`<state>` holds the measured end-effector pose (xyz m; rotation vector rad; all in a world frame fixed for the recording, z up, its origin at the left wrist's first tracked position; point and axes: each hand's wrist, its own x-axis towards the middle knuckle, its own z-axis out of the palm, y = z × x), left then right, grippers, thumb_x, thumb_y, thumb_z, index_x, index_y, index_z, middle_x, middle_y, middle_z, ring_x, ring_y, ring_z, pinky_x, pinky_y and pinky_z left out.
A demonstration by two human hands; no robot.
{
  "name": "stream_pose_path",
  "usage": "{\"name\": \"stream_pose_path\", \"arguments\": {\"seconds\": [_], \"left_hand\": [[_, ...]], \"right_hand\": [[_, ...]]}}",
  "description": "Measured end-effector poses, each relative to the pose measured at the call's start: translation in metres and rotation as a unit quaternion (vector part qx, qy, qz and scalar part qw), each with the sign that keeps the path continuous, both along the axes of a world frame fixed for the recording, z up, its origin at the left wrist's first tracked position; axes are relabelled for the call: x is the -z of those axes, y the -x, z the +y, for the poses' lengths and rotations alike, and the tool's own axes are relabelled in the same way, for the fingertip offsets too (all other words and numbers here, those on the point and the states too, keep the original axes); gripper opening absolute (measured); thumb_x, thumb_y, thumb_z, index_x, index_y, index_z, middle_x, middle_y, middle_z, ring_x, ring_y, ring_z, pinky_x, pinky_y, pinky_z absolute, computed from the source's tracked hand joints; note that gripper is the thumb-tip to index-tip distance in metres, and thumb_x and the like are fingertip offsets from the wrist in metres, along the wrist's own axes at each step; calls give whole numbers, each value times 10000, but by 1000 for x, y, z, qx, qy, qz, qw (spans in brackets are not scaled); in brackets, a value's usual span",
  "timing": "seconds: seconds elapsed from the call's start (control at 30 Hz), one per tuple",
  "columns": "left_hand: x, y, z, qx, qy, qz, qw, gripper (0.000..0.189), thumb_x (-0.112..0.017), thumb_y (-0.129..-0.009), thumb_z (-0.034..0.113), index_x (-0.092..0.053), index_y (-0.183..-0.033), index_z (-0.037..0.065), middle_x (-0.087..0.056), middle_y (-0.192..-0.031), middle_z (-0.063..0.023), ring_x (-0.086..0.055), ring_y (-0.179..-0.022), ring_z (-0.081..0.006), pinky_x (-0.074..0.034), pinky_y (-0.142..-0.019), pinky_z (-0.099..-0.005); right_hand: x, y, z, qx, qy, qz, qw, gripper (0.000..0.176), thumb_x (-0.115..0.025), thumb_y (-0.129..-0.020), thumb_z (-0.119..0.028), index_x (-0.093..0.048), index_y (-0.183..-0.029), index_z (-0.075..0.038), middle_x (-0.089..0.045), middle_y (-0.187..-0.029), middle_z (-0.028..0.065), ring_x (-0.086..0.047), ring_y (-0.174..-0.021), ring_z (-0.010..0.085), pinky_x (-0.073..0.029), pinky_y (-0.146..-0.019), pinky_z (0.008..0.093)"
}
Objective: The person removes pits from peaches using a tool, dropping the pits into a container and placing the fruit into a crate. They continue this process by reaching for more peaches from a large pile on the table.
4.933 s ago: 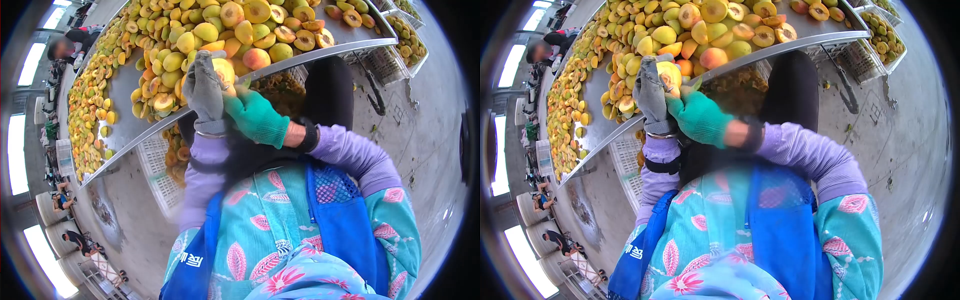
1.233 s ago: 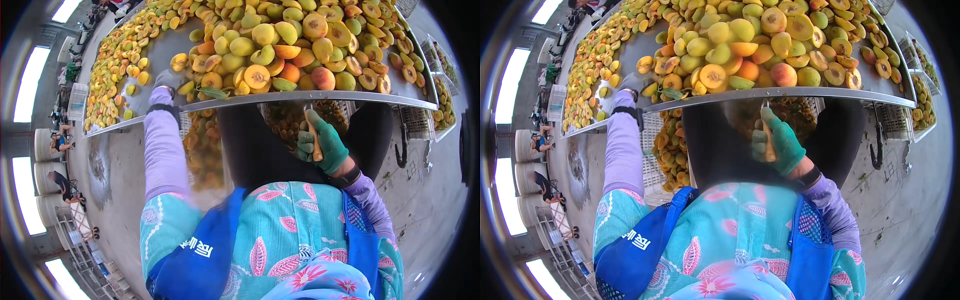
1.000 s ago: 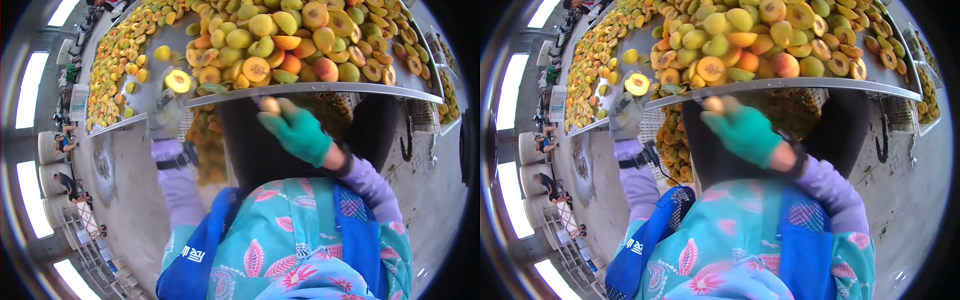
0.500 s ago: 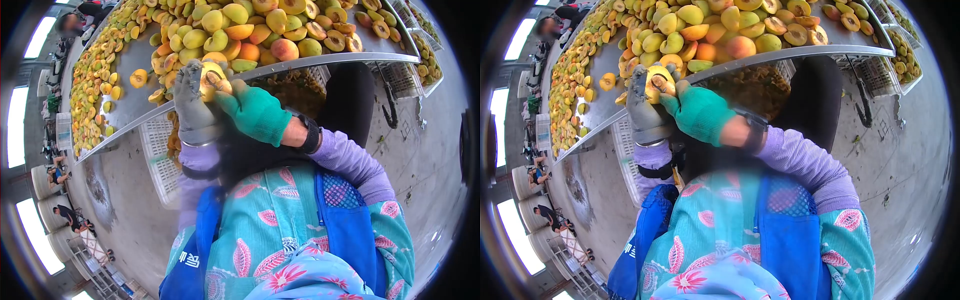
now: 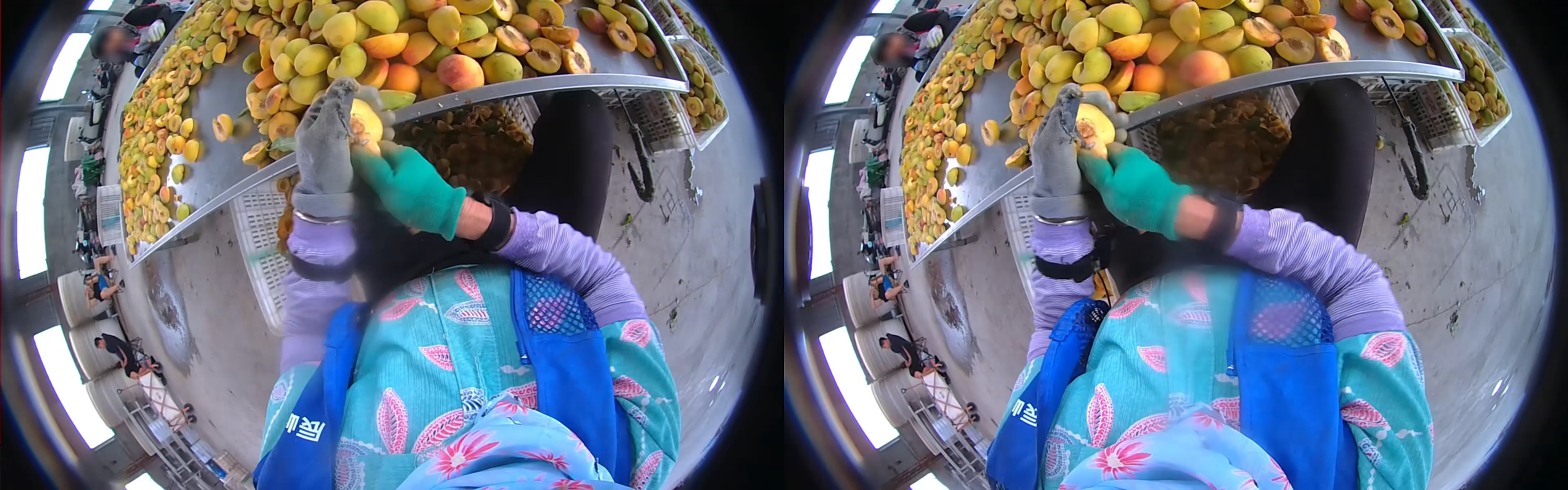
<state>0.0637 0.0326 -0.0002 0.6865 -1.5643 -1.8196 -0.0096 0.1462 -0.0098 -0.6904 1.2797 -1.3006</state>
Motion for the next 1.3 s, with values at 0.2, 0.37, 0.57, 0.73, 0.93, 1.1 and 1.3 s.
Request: {"name": "stream_pose_path", "arguments": {"seconds": [0.2,0.37,0.57,0.73,0.93,1.1,1.3], "left_hand": [[13,9,-11,115,-92,36,988,421,-481,-985,387,-571,-981,-24,-643,-829,-141,-659,-681,-235,-563,-553,-326],[5,12,17,24,-225,120,967,398,-490,-976,383,-552,-1022,-7,-620,-857,-129,-645,-743,-238,-569,-638,-351],[7,-100,-7,-144,-123,30,981,312,-506,-980,324,-571,-1083,37,-616,-922,-75,-626,-868,-191,-560,-719,-316],[4,-182,-203,-102,461,-742,475,233,-548,-910,246,-653,-1038,82,-645,-828,-217,-643,-760,-288,-512,-661,-388],[54,-132,-334,-134,392,-618,668,487,-718,-723,305,-613,-1105,23,-628,-1126,-229,-592,-1048,-396,-482,-894,-448],[44,-133,-305,-158,135,-381,901,316,-643,-813,134,-616,-1105,17,-663,-989,-117,-656,-923,-208,-539,-805,-303],[57,-135,-311,-214,328,-492,777,334,-685,-828,257,-638,-1104,76,-668,-1005,-83,-648,-857,-238,-530,-796,-316]], "right_hand": [[-14,7,8,-72,-4,-395,916,361,-458,-968,-484,-500,-863,-141,-405,-548,-38,-322,-353,79,-264,-335,242],[5,4,6,-156,70,-556,813,362,-397,-1000,-474,-466,-832,-160,-417,-563,-58,-353,-396,72,-275,-388,231],[28,41,26,-151,133,-649,734,373,-393,-1006,-459,-490,-805,-161,-417,-576,-74,-382,-436,81,-307,-421,243],[53,48,25,28,-120,-583,803,330,-459,-984,-451,-499,-859,-148,-415,-578,-50,-380,-424,94,-307,-388,258],[21,23,5,26,-145,-414,898,338,-495,-963,-468,-499,-843,-152,-410,-589,-44,-377,-431,96,-303,-379,242],[-5,9,-13,46,-87,-15,995,345,-503,-969,-439,-546,-878,-109,-467,-650,-53,-432,-503,80,-357,-452,234],[-23,5,-52,27,24,-1,999,326,-548,-947,-378,-546,-869,-62,-507,-659,-10,-486,-573,85,-408,-524,262]]}}
